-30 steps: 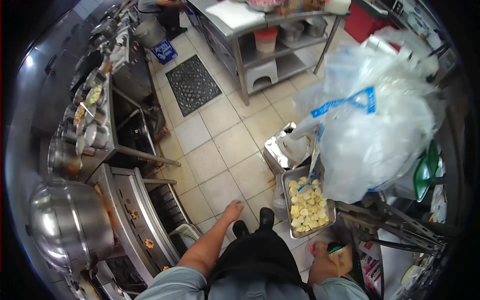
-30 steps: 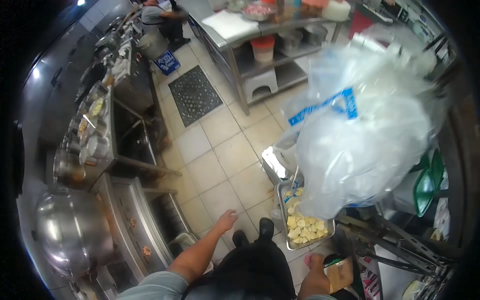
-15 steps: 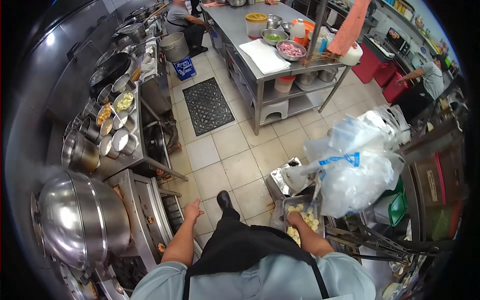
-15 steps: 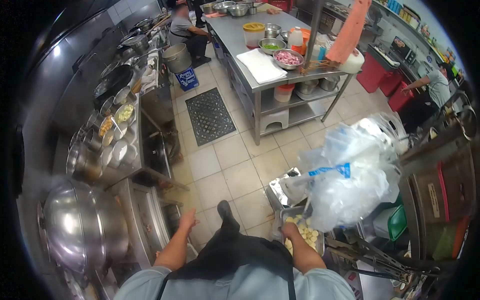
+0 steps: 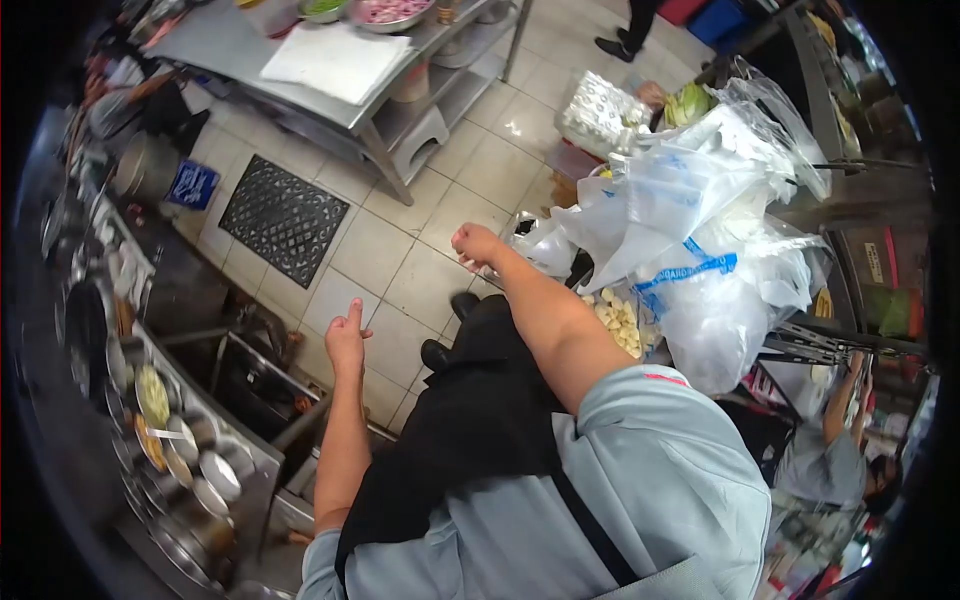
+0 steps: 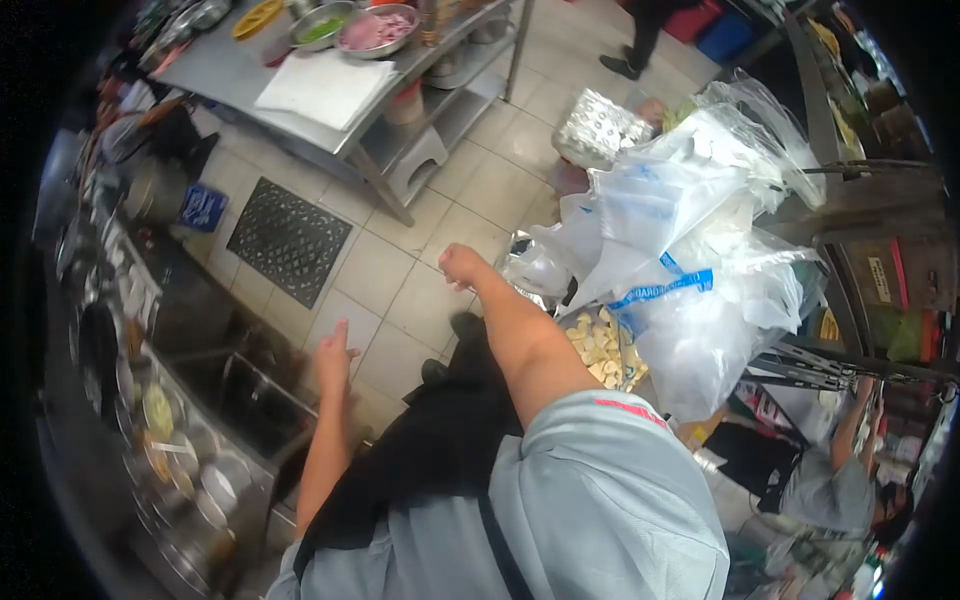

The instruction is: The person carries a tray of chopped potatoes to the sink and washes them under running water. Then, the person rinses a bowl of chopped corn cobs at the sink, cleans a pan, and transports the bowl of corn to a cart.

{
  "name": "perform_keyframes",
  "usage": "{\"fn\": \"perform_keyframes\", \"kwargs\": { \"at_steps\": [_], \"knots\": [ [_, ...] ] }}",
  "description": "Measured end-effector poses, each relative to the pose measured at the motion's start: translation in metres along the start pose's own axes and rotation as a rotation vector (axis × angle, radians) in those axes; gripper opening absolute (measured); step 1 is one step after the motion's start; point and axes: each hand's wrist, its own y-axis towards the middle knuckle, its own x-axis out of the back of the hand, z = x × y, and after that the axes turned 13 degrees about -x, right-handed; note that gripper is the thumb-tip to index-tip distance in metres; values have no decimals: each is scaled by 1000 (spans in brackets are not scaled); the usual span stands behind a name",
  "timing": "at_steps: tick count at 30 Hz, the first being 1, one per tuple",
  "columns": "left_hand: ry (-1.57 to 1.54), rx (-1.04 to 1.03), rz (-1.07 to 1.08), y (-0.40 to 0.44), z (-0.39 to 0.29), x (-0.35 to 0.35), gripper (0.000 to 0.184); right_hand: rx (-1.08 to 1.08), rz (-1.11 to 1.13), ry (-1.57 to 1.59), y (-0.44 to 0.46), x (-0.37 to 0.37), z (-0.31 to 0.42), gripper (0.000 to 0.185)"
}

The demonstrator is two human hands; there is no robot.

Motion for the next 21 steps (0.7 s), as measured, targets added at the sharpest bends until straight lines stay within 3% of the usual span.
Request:
{"fn": "perform_keyframes", "kwargs": {
  "at_steps": [4,8,9,12,13,16,20,21],
  "knots": [
    [-120,99,84,54,-6,-15,38,-149,-59,640,68,64,5,25],
    [-291,149,107,104,-66,-34,25,-162,-148,1447,158,129,-19,45],
    [-336,137,133,123,-63,-35,23,-91,-93,1583,190,147,-39,67],
    [-279,182,246,175,-58,-44,19,44,-319,2110,207,195,-46,80],
    [-191,233,299,188,-48,-44,19,116,-360,2253,211,207,-55,98],
    [35,382,444,217,-13,-49,21,195,-553,2547,223,232,-89,104],
    [223,522,673,250,7,-84,24,451,-564,2754,248,251,-151,77],
    [259,541,743,257,4,-97,25,526,-599,2730,254,258,-163,60]
  ]
}}
